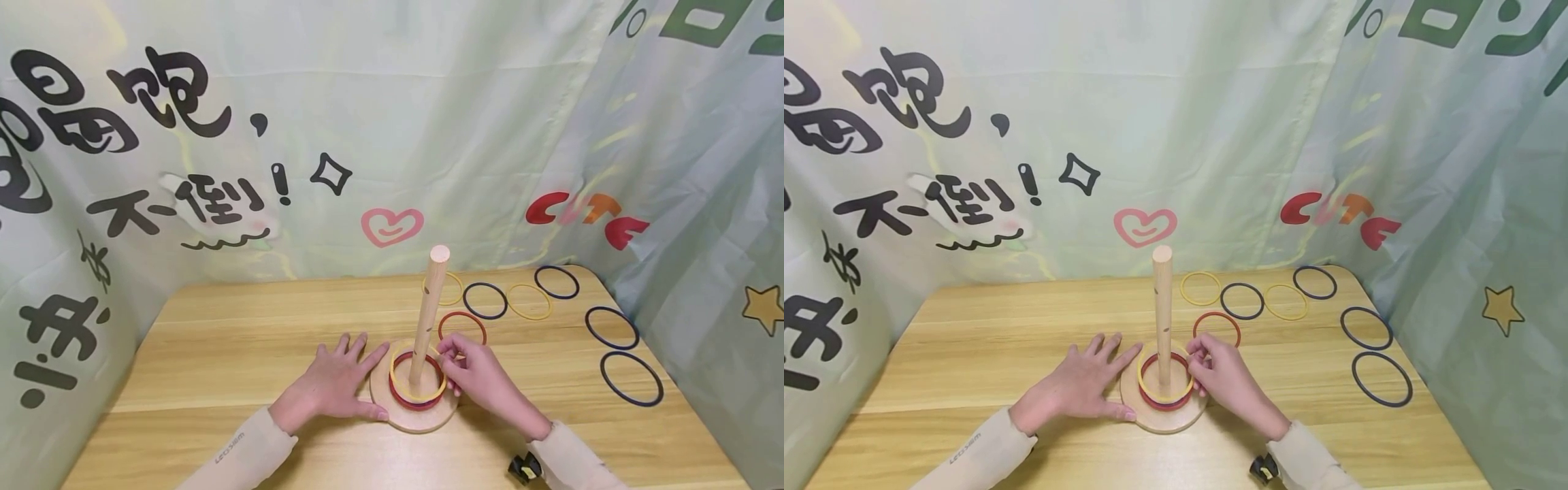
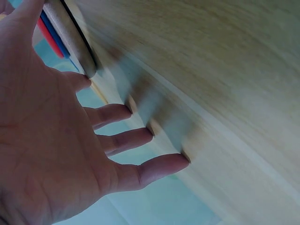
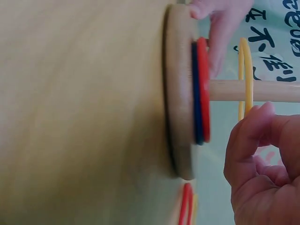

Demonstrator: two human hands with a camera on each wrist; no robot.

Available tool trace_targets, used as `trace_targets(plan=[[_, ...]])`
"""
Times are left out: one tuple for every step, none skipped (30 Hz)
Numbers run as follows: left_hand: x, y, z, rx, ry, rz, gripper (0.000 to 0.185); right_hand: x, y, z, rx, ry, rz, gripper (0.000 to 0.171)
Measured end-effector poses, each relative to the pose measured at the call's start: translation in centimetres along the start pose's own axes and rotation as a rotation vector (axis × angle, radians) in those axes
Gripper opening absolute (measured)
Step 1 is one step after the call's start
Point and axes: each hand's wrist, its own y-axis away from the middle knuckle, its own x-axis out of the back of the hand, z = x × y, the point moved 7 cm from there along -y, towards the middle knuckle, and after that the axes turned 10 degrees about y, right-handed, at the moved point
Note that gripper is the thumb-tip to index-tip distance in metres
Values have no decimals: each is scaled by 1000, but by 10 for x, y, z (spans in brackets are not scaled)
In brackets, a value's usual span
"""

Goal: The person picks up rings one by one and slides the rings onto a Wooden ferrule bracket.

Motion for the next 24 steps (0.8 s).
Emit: trace_targets(plan=[[0, 0, 0, -1, 2, 1, 117, -2, 0, 2, -9, 2, -2, 10], [-1, 0, 0, -2, 3, 2, 117, -3, 0, 5, -17, 4, -1, 10], [-1, 0, -1, -3, 2, 4, 117, -5, 0, 7, -28, 6, -3, 10], [-1, 0, -1, -2, 0, 5, 117, -6, 0, 9, -37, 12, -4, 10], [-1, 0, -1, -2, -1, 5, 117, -8, -1, 10, -39, 15, -4, 11], [-1, 0, -1, -1, -3, 5, 117, -9, -1, 12, -43, 19, -5, 11], [-2, 0, -2, -1, -5, 6, 117, -10, -1, 14, -48, 27, -6, 11], [-2, -1, -2, 0, -8, 6, 117, -11, -1, 15, -50, 30, -8, 11], [-3, -1, -2, 1, -10, 6, 117, -12, -1, 16, -52, 32, -11, 11], [-3, -1, -2, 0, -12, 6, 117, -12, -1, 16, -55, 35, -13, 11], [-3, -1, -2, -1, -12, 8, 117, -13, -1, 17, -58, 36, -14, 11], [-3, -1, -3, -1, -15, 8, 118, -13, -1, 18, -61, 38, -14, 11], [-3, -1, -3, -1, -18, 9, 118, -13, -1, 19, -66, 38, -14, 11], [-3, -1, -3, 0, -21, 9, 118, -13, -2, 19, -69, 39, -15, 11], [-3, -1, -3, 0, -22, 9, 118, -13, -2, 20, -72, 41, -17, 11], [-3, -1, -3, 0, -22, 8, 119, -13, -2, 20, -73, 39, -17, 11], [-3, -1, -4, 1, -23, 6, 119, -13, -2, 21, -75, 38, -19, 11], [-3, -1, -4, 3, -26, 4, 119, -12, -1, 22, -77, 39, -18, 11], [-4, -1, -4, 4, -25, 2, 119, -12, -1, 23, -79, 42, -15, 11], [-4, -2, -4, 3, -25, 2, 119, -10, -1, 24, -84, 46, -10, 11], [-4, -2, -4, 2, -24, 2, 119, -9, 0, 25, -91, 47, -1, 11], [-4, -2, -4, 1, -26, 2, 119, -6, 2, 27, -95, 44, 6, 11], [-5, -2, -4, 0, -28, 4, 119, -4, 3, 28, -100, 46, 15, 12], [-5, -2, -4, -1, -30, 5, 119, -1, 5, 29, -103, 50, 24, 12]])
